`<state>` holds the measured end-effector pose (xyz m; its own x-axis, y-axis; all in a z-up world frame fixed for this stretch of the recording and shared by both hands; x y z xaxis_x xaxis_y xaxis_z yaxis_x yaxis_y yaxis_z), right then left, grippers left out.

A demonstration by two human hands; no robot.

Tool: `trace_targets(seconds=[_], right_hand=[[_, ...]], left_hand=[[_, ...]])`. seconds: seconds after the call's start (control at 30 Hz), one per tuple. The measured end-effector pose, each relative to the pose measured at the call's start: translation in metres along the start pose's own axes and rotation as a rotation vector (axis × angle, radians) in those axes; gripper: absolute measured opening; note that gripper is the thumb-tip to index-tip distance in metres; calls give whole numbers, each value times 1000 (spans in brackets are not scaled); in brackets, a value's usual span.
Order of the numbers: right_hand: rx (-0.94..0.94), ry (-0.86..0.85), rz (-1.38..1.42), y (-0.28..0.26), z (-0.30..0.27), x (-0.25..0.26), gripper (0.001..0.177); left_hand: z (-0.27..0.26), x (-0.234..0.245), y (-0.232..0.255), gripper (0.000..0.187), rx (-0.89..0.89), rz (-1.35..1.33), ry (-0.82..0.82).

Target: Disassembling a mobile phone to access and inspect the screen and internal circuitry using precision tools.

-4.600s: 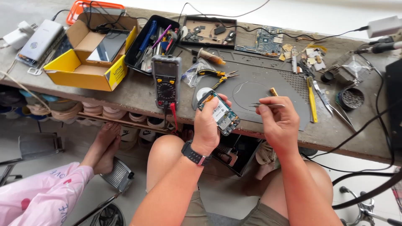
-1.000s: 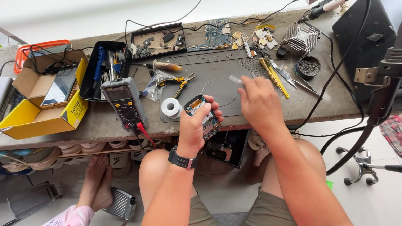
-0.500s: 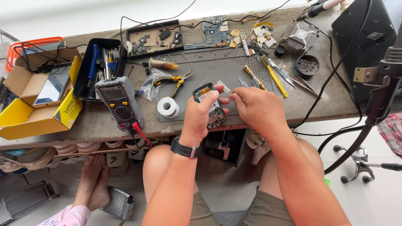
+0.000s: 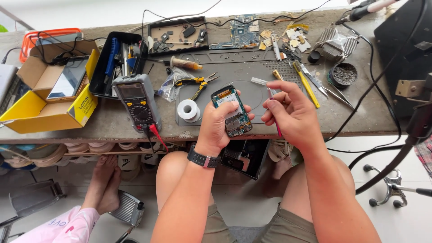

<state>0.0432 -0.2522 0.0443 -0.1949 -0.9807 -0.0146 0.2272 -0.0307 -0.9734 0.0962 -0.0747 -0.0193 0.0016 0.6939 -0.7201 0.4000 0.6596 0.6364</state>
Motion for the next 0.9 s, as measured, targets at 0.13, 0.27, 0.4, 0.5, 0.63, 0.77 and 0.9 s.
trace_targets(seconds=[0.13,0.27,0.4,0.5,0.63,0.77,0.9], right_hand=[[-133,10,387,25,-2,1,24],[-111,-78,686,23,1,-7,45],[1,-11,460,23,-2,-15,28],[56,56,334,27,-5,-19,26],[57,93,289,7,-11,-27,26],[130,128,38,-5,-14,-26,18],[171,161,-10,-12,-16,-27,14]], left_hand=[[1,10,1,28,-33,-86,36],[-7,2,13,24,-95,-168,-4],[-12,4,19,24,-104,-139,-12],[-4,12,15,30,-131,-136,-14],[3,9,9,30,-156,-118,-13],[8,8,0,29,-199,-88,14],[2,3,1,28,-211,-51,39]])
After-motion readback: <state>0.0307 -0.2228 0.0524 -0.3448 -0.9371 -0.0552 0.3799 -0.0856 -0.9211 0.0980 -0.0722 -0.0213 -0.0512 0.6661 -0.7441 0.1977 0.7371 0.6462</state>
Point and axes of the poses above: each hand's wrist, its own z-axis towards the middle knuckle, its own x-axis out of the back of the hand, y = z × x, the point moved 8 cm from there along z, towards the middle knuckle, and after that the axes turned 1 degree about -x, right-handed, at the moved point
